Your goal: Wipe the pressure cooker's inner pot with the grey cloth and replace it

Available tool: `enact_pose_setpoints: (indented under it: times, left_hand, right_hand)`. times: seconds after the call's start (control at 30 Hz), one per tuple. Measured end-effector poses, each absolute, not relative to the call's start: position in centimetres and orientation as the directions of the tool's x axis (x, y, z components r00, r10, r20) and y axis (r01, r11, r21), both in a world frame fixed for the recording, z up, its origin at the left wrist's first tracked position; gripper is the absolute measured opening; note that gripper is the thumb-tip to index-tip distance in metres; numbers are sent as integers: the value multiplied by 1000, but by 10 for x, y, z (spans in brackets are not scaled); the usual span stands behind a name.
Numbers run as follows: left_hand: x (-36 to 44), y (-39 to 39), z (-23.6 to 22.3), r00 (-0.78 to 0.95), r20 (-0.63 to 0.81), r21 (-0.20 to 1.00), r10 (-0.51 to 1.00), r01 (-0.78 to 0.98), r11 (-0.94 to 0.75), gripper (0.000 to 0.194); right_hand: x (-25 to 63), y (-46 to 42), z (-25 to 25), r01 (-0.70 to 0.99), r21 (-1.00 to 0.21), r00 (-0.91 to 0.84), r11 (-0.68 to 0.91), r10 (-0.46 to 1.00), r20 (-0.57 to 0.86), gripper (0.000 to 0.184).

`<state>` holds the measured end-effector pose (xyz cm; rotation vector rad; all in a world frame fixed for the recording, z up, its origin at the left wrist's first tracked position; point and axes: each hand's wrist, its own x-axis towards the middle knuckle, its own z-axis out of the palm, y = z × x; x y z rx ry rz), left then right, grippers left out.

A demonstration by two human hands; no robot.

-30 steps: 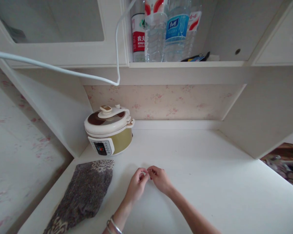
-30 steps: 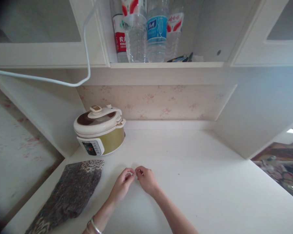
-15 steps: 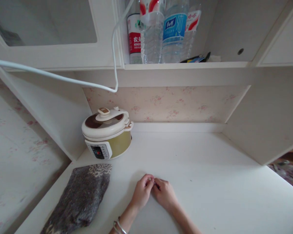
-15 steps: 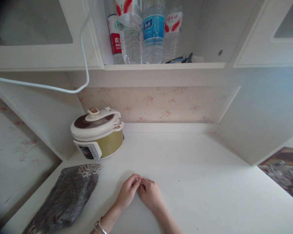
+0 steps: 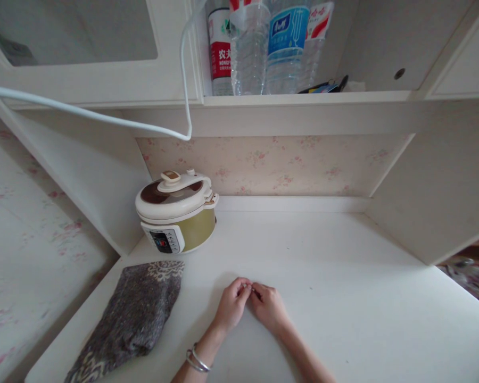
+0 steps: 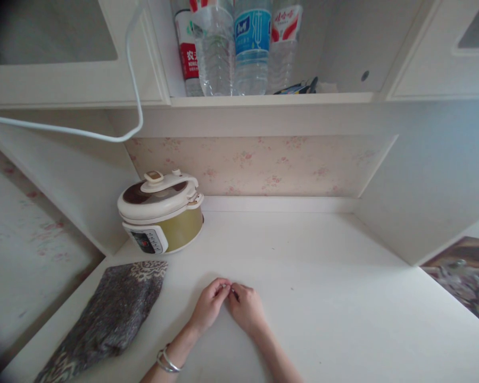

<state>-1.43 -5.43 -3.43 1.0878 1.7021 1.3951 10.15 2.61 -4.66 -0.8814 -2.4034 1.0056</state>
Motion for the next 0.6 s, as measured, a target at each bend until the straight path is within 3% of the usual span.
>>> enact_pose_setpoints:
  times: [0.6]
  left_hand:
    - [-15, -55, -35, -419, 14, 978, 908, 196, 75, 30]
  right_hand:
    - [103, 26, -50, 346, -768, -728, 539, 670, 142, 24]
